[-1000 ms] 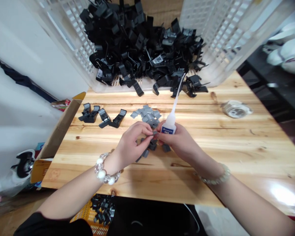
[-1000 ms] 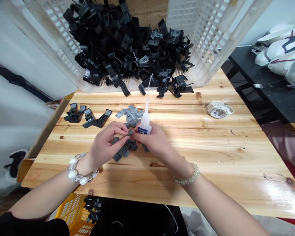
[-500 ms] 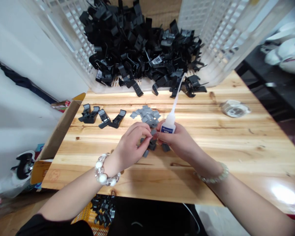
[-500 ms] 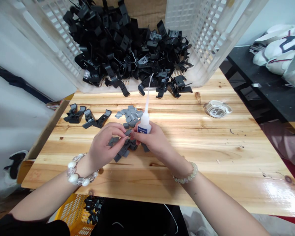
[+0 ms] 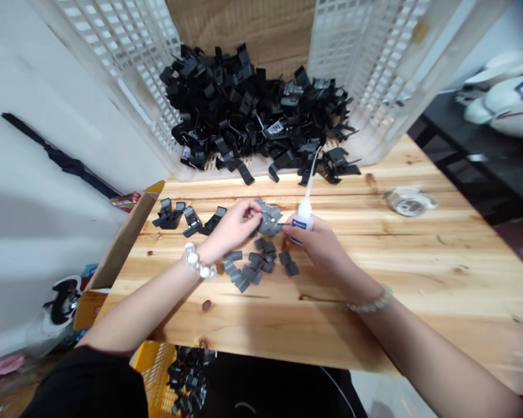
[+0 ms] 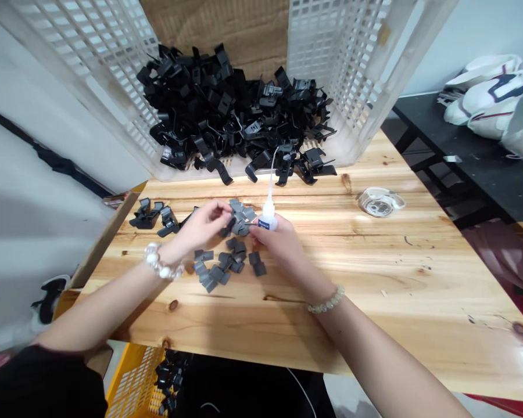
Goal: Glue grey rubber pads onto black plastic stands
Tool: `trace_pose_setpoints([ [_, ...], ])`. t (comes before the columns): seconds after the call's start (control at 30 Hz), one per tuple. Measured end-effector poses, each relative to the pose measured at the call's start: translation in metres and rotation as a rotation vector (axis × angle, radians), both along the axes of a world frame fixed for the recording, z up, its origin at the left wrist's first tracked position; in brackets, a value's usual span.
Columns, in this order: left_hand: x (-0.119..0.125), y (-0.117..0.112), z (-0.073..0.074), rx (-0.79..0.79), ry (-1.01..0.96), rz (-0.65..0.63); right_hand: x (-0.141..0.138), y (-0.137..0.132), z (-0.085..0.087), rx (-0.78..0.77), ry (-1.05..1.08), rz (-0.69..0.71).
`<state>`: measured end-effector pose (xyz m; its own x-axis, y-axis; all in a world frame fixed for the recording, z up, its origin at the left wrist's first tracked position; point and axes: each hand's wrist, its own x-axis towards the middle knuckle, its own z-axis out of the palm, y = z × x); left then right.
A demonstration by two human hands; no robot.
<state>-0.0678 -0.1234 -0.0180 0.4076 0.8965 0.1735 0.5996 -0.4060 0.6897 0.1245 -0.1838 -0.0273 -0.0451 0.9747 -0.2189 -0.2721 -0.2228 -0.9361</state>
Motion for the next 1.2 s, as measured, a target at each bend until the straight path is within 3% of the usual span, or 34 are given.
trace_pose_setpoints([
  [0.13, -0.001, 0.075, 0.012, 0.136, 0.137, 0.165, 0.006, 0.008, -0.003, 0.011, 0.033, -0.082],
  [0.23, -0.002, 0.118, 0.020, 0.187, 0.230, 0.251, 0.008, 0.012, -0.005, 0.029, 0.065, -0.113],
  [0.3, -0.002, 0.133, 0.022, 0.186, 0.281, 0.277, 0.008, 0.013, -0.005, 0.041, 0.077, -0.123],
  [0.4, -0.002, 0.139, 0.023, 0.186, 0.329, 0.281, 0.009, 0.013, -0.003, 0.053, 0.094, -0.130],
  [0.57, 0.005, 0.115, 0.032, 0.207, 0.313, 0.177, 0.009, 0.012, 0.002, 0.053, 0.156, -0.115],
  [0.77, 0.006, 0.046, 0.041, 0.147, 0.156, 0.000, 0.008, 0.007, 0.008, 0.049, 0.264, -0.037],
  [0.87, 0.002, 0.007, 0.040, 0.033, -0.128, 0.004, 0.007, 0.001, 0.012, 0.043, 0.306, 0.036],
  [0.97, -0.004, -0.023, 0.036, -0.060, -0.496, 0.112, 0.004, -0.006, 0.015, 0.010, 0.336, 0.141],
  [1.2, -0.006, -0.042, 0.016, -0.111, -0.792, 0.141, -0.005, -0.012, 0.011, -0.060, 0.270, 0.326],
])
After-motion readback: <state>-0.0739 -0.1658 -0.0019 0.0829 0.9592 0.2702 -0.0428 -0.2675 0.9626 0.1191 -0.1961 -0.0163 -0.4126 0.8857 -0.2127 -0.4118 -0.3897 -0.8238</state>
